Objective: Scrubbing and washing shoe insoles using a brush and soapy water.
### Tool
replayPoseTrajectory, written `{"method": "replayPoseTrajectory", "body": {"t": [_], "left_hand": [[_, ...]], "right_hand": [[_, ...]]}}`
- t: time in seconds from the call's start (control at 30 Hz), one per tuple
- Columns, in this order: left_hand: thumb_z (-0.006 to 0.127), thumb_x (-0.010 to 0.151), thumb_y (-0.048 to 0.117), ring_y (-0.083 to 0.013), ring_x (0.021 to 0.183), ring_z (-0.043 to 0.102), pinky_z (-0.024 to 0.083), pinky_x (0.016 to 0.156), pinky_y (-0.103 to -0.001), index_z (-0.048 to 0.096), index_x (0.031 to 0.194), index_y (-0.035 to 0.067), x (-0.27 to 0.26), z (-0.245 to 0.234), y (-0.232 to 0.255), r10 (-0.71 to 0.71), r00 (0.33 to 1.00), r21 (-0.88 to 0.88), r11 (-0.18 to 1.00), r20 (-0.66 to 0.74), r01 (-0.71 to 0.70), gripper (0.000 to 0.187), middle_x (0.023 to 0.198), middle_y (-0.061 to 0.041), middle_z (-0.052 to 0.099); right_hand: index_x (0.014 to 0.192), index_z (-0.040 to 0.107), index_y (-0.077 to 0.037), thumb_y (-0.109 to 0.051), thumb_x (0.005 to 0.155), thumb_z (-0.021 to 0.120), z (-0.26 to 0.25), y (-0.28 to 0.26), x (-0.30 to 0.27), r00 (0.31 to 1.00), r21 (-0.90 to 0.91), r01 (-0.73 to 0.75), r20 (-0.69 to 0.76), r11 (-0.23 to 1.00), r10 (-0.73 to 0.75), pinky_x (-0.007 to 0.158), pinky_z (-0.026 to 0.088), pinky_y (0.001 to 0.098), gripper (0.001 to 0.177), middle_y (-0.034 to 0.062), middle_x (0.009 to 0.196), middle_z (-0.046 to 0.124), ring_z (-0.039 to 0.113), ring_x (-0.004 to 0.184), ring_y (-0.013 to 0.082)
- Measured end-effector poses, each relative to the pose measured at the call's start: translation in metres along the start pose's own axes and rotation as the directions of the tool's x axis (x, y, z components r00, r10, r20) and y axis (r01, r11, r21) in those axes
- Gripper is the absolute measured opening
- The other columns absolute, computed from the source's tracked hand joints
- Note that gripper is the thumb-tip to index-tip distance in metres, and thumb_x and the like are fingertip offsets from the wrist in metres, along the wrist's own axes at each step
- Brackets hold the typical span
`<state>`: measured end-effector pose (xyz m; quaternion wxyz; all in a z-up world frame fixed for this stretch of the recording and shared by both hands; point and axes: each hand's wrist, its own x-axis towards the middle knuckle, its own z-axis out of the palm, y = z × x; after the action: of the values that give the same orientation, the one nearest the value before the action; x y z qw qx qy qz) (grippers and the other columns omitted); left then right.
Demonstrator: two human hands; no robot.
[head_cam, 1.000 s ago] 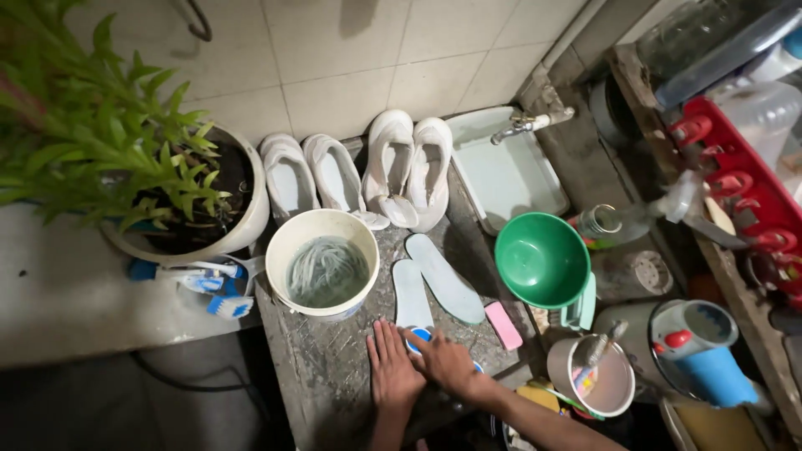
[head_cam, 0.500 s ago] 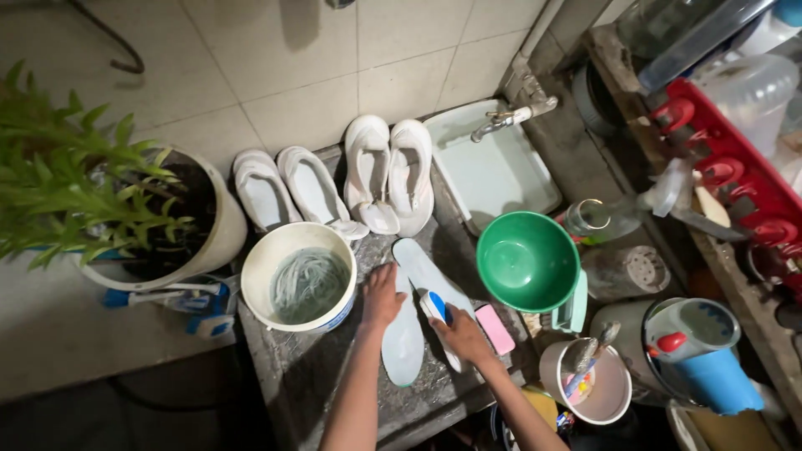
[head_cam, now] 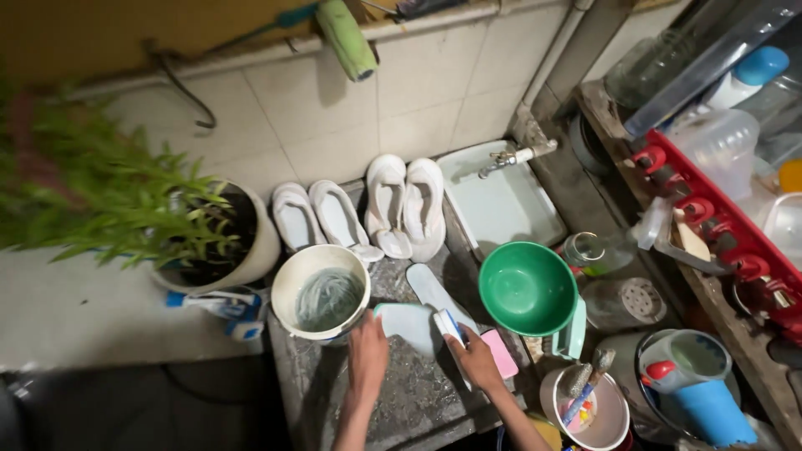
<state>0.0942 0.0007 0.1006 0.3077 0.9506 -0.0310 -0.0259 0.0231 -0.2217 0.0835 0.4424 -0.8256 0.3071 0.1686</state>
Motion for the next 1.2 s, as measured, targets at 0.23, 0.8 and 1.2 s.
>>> {"method": "replayPoseTrajectory", "body": {"t": [0.23,0.8,1.2], "left_hand": [[0.037,0.109,0.035,-0.0199,0.080,0.082,0.052,0.071,-0.018,0.029,0.154,0.011,-0.113,0.098,-0.065,-0.445,0.770,-0.702,0.353,0.456,0.619,0.052,0.092,-0.009,0.082],[0.048,0.097,0.050,-0.0353,0.152,0.014,0.010,0.123,-0.049,0.024,0.151,-0.011,-0.086,0.104,-0.063,0.041,0.987,0.220,0.973,0.154,-0.075,0.085,0.161,-0.027,0.020],[0.060,0.084,0.046,-0.0431,0.150,0.014,0.009,0.122,-0.053,0.023,0.147,-0.018,-0.080,0.090,-0.058,0.007,0.996,0.166,0.986,0.094,-0.023,0.097,0.163,-0.034,0.019]], "right_hand": [[0.140,0.055,-0.006,-0.048,0.099,0.061,0.020,0.039,0.011,0.929,-0.040,0.349,-0.121,0.936,-0.351,0.097,0.051,0.0452,0.059,0.0282,0.125,0.068,0.066,0.116,0.0416],[0.160,0.025,-0.031,-0.046,0.103,0.045,0.106,-0.018,0.055,0.787,-0.733,0.554,0.305,0.395,-0.537,0.061,0.061,0.0501,0.061,0.0274,0.114,0.059,0.070,0.081,0.0405],[0.157,0.030,-0.033,-0.045,0.101,0.050,0.118,-0.037,0.048,0.782,-0.727,0.566,0.324,0.388,-0.533,0.052,0.061,0.0476,0.061,0.0325,0.129,0.058,0.072,0.074,0.0418]]}}
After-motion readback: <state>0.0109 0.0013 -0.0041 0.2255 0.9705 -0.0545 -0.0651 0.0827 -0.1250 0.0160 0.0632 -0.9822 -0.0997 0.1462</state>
